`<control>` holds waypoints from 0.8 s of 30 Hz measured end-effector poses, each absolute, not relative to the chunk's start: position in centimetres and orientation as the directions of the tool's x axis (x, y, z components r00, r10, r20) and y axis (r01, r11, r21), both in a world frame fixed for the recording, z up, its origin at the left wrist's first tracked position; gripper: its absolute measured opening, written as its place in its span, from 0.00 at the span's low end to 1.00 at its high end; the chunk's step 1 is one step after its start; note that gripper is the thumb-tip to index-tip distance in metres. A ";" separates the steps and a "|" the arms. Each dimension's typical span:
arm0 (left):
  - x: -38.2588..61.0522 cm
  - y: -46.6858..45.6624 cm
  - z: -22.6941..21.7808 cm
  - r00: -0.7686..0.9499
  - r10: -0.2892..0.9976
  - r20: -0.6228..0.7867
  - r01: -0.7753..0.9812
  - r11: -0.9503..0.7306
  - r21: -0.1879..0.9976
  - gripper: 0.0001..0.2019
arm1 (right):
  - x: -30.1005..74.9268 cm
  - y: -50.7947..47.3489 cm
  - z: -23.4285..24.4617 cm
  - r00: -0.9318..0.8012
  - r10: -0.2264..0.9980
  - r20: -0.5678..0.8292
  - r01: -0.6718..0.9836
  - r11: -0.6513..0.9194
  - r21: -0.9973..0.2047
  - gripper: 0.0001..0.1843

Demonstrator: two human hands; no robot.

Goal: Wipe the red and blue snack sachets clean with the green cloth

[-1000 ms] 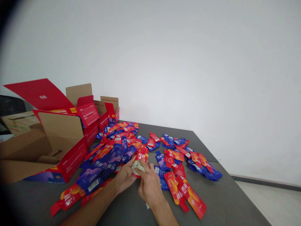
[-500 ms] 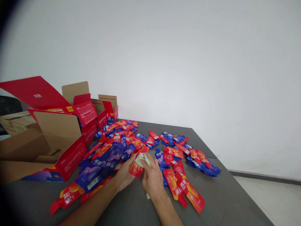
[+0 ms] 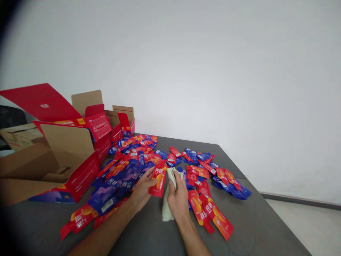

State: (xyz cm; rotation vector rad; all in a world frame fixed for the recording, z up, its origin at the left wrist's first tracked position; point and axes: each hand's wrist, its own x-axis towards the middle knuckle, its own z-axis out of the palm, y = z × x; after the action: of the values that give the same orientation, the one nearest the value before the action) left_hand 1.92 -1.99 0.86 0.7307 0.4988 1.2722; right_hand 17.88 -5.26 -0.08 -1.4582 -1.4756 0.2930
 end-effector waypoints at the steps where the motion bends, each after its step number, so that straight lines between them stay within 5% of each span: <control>1: 2.0 -2.0 0.8 0.214 0.975 0.064 -0.684 0.103 0.723 0.27 | 17.7 -5.3 -0.2 0.215 0.867 0.450 0.588 0.252 -0.768 0.28; 14: 3.1 -2.0 -0.2 0.080 0.997 -0.005 -0.628 0.054 0.776 0.23 | 16.4 -6.0 -0.2 0.019 0.821 0.571 0.598 0.448 -0.664 0.24; 19: 3.1 -2.0 0.7 0.242 0.969 -0.048 -0.776 0.223 0.591 0.15 | 16.0 -7.0 0.7 -0.231 0.765 0.601 0.698 0.561 -0.446 0.24; 24: 2.7 -1.9 0.7 0.348 0.933 -0.093 -0.733 0.332 0.594 0.17 | 15.8 -7.6 1.7 -0.281 0.786 0.550 0.786 0.518 -0.338 0.30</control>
State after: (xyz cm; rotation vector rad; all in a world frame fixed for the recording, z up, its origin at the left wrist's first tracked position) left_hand 2.68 -1.86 0.67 0.5010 0.4645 1.1398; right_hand 15.83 -7.62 1.72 -1.2757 -2.0789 0.0006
